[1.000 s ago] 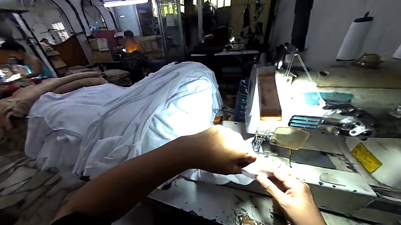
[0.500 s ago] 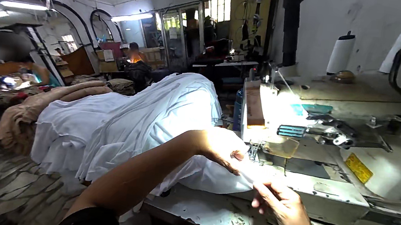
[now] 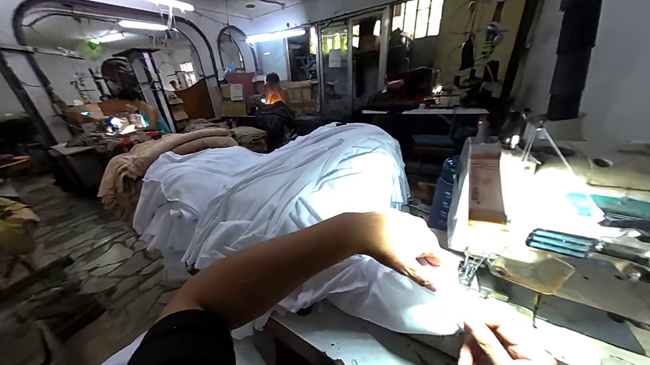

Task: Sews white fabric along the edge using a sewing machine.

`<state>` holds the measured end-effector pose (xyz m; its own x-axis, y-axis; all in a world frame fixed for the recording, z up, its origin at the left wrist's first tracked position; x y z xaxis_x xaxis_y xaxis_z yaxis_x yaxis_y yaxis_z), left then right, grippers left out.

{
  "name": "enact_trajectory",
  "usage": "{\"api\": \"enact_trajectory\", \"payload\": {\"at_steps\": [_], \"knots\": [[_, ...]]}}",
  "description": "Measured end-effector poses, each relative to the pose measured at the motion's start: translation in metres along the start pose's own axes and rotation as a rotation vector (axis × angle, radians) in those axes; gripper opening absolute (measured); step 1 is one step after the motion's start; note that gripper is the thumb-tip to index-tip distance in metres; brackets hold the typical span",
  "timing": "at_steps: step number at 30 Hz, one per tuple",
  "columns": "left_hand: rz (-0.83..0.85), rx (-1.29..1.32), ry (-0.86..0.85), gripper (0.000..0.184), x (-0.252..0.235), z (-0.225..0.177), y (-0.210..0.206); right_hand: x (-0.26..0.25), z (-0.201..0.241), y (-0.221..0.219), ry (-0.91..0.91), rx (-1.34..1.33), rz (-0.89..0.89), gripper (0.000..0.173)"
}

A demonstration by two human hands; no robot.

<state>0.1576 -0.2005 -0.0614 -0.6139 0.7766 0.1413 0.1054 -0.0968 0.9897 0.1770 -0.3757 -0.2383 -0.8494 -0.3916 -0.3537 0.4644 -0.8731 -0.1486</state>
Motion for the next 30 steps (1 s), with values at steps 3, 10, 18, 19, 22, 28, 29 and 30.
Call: {"api": "enact_trajectory", "payload": {"at_steps": [3, 10, 18, 19, 22, 28, 29, 30], "knots": [[-0.008, -0.01, -0.023, 0.03, -0.003, 0.0, 0.0, 0.002, 0.002, 0.003, -0.034, 0.006, 0.008, 0.019], [0.055, 0.045, 0.088, 0.018, -0.001, -0.008, 0.004, 0.004, -0.003, 0.002, -0.048, 0.02, -0.012, 0.017], [0.068, 0.037, 0.05, 0.021, -0.004, -0.006, -0.001, 0.009, -0.006, 0.0, -0.046, -0.005, -0.063, 0.012], [0.051, 0.049, 0.036, 0.023, -0.004, -0.005, -0.003, 0.009, -0.005, 0.0, -0.05, -0.003, -0.063, 0.012], [0.018, 0.056, 0.003, 0.025, -0.001, 0.0, -0.008, 0.009, -0.004, -0.001, -0.073, -0.002, -0.05, 0.01], [0.073, 0.059, 0.045, 0.022, 0.003, -0.004, -0.008, 0.01, -0.01, -0.005, -0.078, 0.01, -0.055, 0.01], [0.075, 0.058, 0.044, 0.022, 0.004, -0.006, -0.009, 0.011, -0.01, -0.006, -0.075, 0.049, -0.065, 0.009], [0.078, 0.06, 0.042, 0.022, 0.006, -0.008, -0.01, 0.011, -0.011, -0.006, -0.052, 0.094, -0.076, 0.006]]}}
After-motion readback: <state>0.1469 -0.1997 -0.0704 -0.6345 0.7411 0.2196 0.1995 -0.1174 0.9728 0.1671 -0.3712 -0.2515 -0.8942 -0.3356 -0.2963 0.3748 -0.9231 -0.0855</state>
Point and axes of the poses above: each hand's wrist, its own x-axis away from the middle knuckle, its own y-axis out of the back of the hand, z = x × y, the point moved 2 cm from there along -x, towards the middle knuckle, and after that the axes turned 12 degrees about -y, right-handed, at the moved point
